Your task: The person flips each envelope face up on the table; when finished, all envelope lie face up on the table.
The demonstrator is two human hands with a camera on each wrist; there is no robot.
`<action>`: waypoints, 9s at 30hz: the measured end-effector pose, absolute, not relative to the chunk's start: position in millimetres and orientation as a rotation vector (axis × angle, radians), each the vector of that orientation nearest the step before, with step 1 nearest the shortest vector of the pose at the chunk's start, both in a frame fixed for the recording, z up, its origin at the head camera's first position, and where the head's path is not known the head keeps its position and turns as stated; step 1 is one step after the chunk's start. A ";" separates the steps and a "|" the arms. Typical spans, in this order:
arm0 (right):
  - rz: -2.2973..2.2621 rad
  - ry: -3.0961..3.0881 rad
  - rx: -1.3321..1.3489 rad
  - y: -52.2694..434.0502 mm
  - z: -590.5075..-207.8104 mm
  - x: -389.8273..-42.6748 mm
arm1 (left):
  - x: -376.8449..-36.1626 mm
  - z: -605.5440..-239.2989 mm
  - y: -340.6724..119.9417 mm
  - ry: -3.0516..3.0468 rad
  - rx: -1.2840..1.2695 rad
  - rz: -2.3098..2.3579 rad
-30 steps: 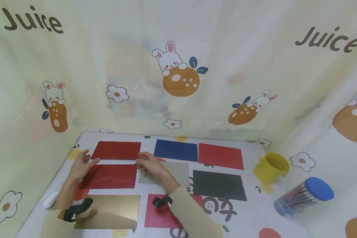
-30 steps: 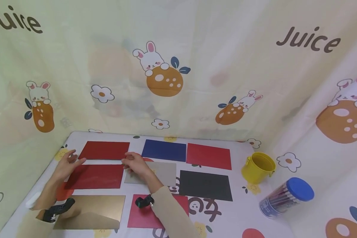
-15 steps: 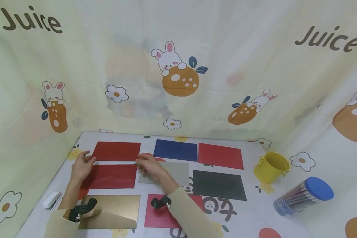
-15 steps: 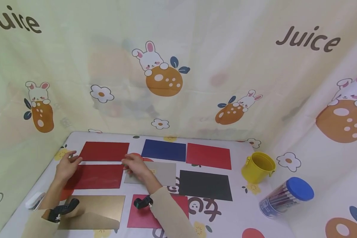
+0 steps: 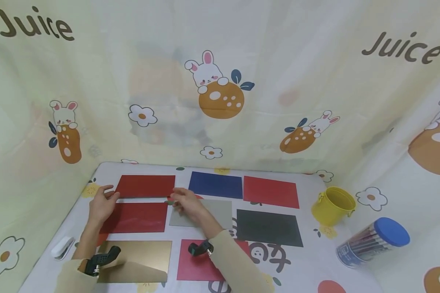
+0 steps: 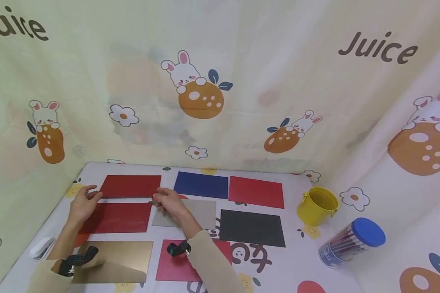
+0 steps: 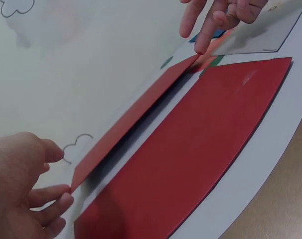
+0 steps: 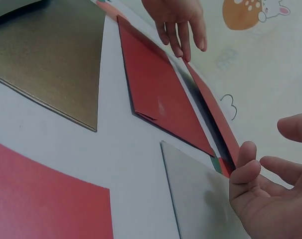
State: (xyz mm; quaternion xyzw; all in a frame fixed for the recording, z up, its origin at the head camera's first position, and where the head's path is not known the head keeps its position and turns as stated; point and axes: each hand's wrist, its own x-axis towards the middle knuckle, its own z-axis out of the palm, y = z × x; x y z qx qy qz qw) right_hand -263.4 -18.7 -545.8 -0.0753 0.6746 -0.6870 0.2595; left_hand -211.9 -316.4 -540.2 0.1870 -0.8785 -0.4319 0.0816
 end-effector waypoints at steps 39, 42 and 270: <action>-1.925 1.828 -0.056 -8.8 -548.4 -267.5 | -210.5 -537.5 -311.0 -2.759 0.478 -1.463; -1.935 1.842 -0.060 -5.4 -549.3 -269.2 | -210.5 -535.8 -308.2 -2.753 0.429 -1.462; -1.794 2.240 -0.252 144.7 -540.2 -271.1 | -248.5 -530.9 -188.1 -2.651 0.061 -1.484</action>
